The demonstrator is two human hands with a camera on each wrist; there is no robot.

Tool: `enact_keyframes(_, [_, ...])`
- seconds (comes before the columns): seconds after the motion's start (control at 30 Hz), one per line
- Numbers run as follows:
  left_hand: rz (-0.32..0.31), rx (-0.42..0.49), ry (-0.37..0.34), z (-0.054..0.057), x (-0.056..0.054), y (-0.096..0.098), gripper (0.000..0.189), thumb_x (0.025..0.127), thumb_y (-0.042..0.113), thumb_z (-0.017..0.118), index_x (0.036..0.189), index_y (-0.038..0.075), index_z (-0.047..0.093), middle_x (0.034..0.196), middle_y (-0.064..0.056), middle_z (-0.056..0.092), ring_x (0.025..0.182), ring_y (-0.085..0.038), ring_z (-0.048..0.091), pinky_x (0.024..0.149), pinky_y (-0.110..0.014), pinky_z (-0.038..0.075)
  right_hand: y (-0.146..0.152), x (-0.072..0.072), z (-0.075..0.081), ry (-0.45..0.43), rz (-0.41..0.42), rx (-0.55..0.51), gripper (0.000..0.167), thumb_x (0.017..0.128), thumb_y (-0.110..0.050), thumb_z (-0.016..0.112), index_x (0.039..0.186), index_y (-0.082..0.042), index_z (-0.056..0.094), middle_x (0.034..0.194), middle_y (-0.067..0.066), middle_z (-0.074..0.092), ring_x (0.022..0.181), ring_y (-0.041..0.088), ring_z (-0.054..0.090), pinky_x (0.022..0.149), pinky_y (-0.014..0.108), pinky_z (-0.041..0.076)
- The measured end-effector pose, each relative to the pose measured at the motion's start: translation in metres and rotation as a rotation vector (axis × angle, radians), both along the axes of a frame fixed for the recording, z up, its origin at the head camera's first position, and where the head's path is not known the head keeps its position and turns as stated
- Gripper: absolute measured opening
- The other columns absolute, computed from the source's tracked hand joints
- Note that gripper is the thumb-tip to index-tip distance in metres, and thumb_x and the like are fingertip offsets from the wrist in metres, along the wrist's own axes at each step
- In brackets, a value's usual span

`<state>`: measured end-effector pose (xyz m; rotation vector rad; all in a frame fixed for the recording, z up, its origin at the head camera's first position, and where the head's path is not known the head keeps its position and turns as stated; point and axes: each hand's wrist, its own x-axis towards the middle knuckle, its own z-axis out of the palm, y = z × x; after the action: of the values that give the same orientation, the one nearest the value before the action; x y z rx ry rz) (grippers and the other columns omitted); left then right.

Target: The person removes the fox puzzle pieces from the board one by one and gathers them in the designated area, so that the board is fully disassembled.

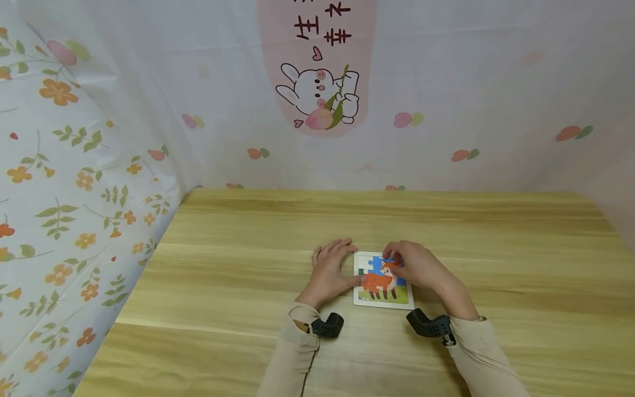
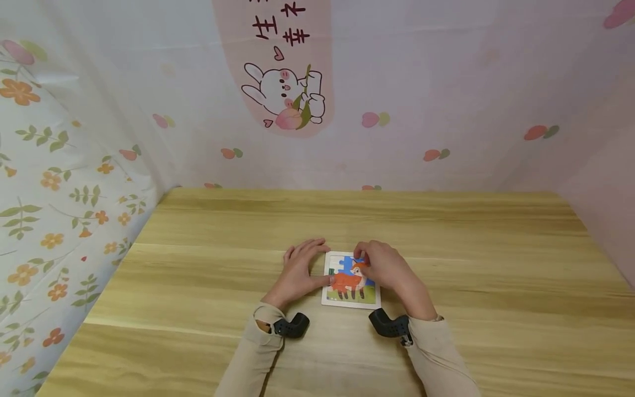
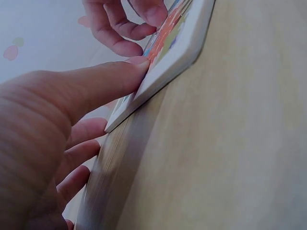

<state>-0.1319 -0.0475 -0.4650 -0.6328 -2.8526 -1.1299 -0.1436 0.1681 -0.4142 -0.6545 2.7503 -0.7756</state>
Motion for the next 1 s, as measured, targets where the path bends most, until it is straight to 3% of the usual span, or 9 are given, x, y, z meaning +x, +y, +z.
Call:
enact_keyframes(0.43, [0.007,0.002,-0.015,0.0011,-0.0002,0.0021,0.06,0.072,0.033,0.078,0.124,0.013,0.056,0.142,-0.002,0.041,0.133,-0.021,0.028,0.106,-0.052,0.008,-0.0002,0.0001,-0.0021,-0.057,-0.013,-0.054,0.021,0.082,0.005,0.063,0.099,-0.003,0.054,0.072,0.002,0.048,0.063,0.016,0.044,0.056,0.028,0.038])
enact_keyframes(0.73, [0.009,0.0,-0.006,0.0002,-0.001,0.0002,0.06,0.072,0.035,0.078,0.124,0.014,0.057,0.142,-0.002,0.041,0.133,-0.022,0.028,0.105,-0.052,0.009,-0.0022,0.0007,-0.0044,-0.013,0.022,-0.034,0.026,0.079,0.008,0.064,0.097,-0.004,0.05,0.082,0.005,0.048,0.072,0.02,0.047,0.064,0.031,0.043])
enact_keyframes(1.0, [0.006,-0.005,-0.012,0.0007,-0.0009,0.0022,0.06,0.073,0.036,0.077,0.124,0.014,0.057,0.143,-0.001,0.041,0.133,-0.021,0.028,0.106,-0.052,0.008,-0.001,0.0006,-0.0016,-0.007,0.014,-0.036,0.027,0.077,0.009,0.066,0.096,-0.004,0.05,0.079,0.004,0.049,0.071,0.019,0.047,0.063,0.031,0.042])
